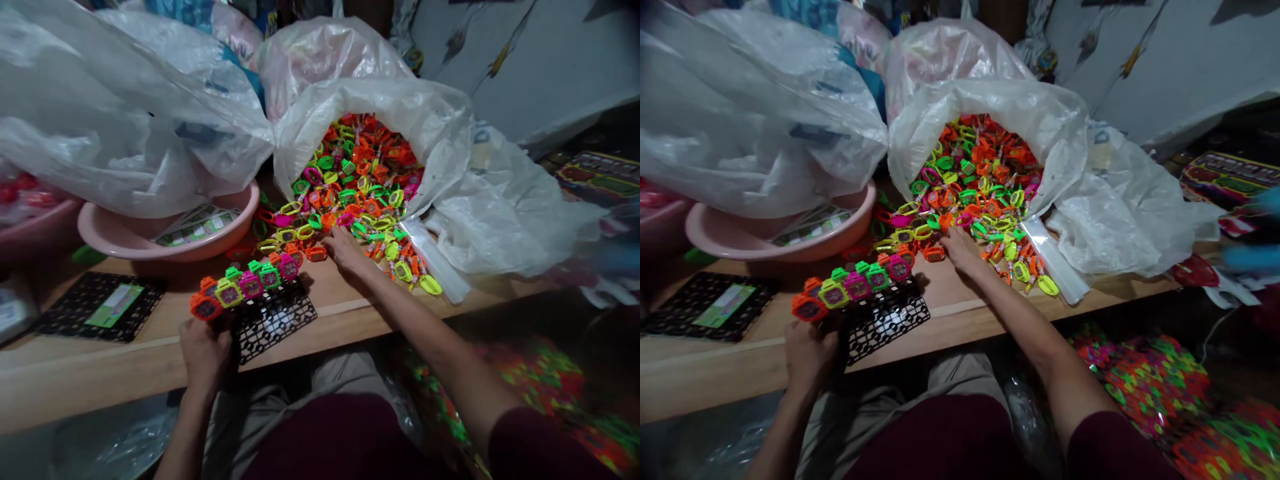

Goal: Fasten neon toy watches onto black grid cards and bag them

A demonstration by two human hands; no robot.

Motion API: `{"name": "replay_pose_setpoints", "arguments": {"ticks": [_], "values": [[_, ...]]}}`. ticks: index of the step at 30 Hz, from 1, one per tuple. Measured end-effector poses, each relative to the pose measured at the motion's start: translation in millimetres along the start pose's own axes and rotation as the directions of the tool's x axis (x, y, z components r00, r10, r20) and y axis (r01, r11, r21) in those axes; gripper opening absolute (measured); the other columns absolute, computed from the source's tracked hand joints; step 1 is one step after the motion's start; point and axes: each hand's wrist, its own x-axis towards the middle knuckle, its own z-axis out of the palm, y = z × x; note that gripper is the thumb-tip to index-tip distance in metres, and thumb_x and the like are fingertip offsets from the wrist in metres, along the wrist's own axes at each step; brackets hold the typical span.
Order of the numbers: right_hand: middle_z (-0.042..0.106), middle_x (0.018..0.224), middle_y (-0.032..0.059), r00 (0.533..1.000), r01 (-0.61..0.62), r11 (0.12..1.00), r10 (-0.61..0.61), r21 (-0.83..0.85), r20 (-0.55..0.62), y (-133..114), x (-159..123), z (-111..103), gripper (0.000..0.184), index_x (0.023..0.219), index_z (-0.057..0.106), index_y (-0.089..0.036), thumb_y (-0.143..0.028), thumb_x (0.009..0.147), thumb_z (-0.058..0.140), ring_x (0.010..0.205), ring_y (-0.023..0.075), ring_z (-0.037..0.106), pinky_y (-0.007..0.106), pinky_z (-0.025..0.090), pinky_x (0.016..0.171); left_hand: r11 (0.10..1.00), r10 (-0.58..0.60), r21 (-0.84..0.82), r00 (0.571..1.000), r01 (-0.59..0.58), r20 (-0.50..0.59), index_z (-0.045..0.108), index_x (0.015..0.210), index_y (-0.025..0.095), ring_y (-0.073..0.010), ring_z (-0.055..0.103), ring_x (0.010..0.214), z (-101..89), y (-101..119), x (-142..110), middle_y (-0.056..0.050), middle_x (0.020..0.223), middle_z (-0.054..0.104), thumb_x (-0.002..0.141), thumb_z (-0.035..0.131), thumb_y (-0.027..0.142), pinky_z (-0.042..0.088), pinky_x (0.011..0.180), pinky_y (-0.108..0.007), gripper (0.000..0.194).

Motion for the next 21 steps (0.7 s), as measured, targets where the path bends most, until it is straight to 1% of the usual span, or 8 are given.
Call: {"name": "replay_pose_setpoints", "arguments": {"ticks": [2,4,6,8,11,15,18,21], "values": [[0.063,0.108,0.0101,1.000,0.024,1.000,-0.024,-0.011,-0.007,3.9,-3.3,0.1,0.022,0.096,0.078,-0.018,-0.011,0.095,0.057,0.101,0.0244,0.051,0.040,0.047,0.095,1.000,-0.003,-0.031,1.000,0.002,-0.008,0.063,0.082,0.024,-0.0324,0.057,0.087,2.9,1.0,3.8,-0.012,0.080,0.067,0.086,0.051,0.039,0.046,0.083,-0.044,0.020],[0.064,0.115,0.0110,0.997,0.065,0.996,-0.063,0.062,-0.040,1.3,-13.6,-0.3,0.020,0.098,0.078,-0.019,-0.014,0.092,0.061,0.106,0.0256,0.052,0.042,0.047,0.097,0.997,-0.004,-0.083,1.000,0.002,-0.020,0.066,0.085,0.022,-0.0322,0.058,0.088,4.9,2.3,4.7,-0.012,0.084,0.070,0.087,0.052,0.041,0.046,0.085,-0.044,0.024],[0.065,0.120,0.0109,0.994,0.063,0.972,-0.041,0.226,-0.102,-7.1,-29.5,-0.7,0.023,0.107,0.078,-0.021,-0.018,0.093,0.060,0.110,0.0264,0.056,0.044,0.049,0.100,0.992,-0.015,-0.126,0.999,0.010,-0.034,0.070,0.090,0.021,-0.0314,0.060,0.090,6.4,3.7,2.8,-0.012,0.087,0.072,0.089,0.053,0.041,0.046,0.086,-0.043,0.026],[0.068,0.115,0.0086,0.992,0.009,0.899,0.048,0.438,-0.119,-21.3,-47.9,2.5,0.025,0.115,0.074,-0.023,-0.024,0.095,0.059,0.107,0.0253,0.062,0.043,0.052,0.097,0.990,-0.034,-0.141,0.999,0.028,-0.037,0.072,0.095,0.020,-0.0306,0.060,0.093,8.0,4.6,0.0,-0.011,0.090,0.073,0.089,0.055,0.039,0.047,0.088,-0.042,0.026],[0.071,0.104,0.0062,0.988,-0.110,0.731,0.155,0.674,-0.007,-55.8,-73.7,21.0,0.022,0.114,0.071,-0.024,-0.033,0.096,0.062,0.096,0.0229,0.066,0.038,0.056,0.088,0.990,-0.056,-0.133,0.998,0.054,-0.016,0.075,0.099,0.020,-0.0295,0.059,0.098,10.6,4.7,-3.8,-0.011,0.095,0.075,0.090,0.058,0.037,0.046,0.090,-0.041,0.025],[0.075,0.102,0.0057,0.983,-0.172,0.594,0.058,0.785,0.172,-119.1,-90.4,64.8,0.022,0.109,0.071,-0.022,-0.036,0.093,0.066,0.095,0.0223,0.069,0.037,0.057,0.090,0.990,-0.064,-0.125,0.998,0.065,0.014,0.076,0.106,0.021,-0.0285,0.057,0.102,10.7,6.4,-7.5,-0.010,0.105,0.077,0.094,0.060,0.038,0.044,0.094,-0.042,0.026],[0.077,0.100,0.0050,0.975,-0.164,0.599,-0.023,0.784,0.222,-157.0,-86.3,93.6,0.019,0.103,0.072,-0.021,-0.035,0.091,0.068,0.094,0.0233,0.070,0.038,0.057,0.091,0.990,-0.056,-0.131,0.998,0.059,0.028,0.077,0.105,0.022,-0.0277,0.055,0.101,7.9,9.4,-9.5,-0.009,0.103,0.077,0.095,0.060,0.037,0.043,0.094,-0.042,0.025],[0.077,0.098,0.0063,0.977,-0.105,0.695,-0.061,0.711,0.204,-173.8,-80.0,111.2,0.018,0.106,0.069,-0.021,-0.031,0.092,0.064,0.090,0.0244,0.071,0.036,0.057,0.085,0.989,-0.046,-0.141,0.999,0.050,0.029,0.077,0.103,0.023,-0.0293,0.055,0.103,6.0,11.3,-11.1,-0.009,0.101,0.076,0.094,0.060,0.034,0.043,0.094,-0.042,0.023]]}}
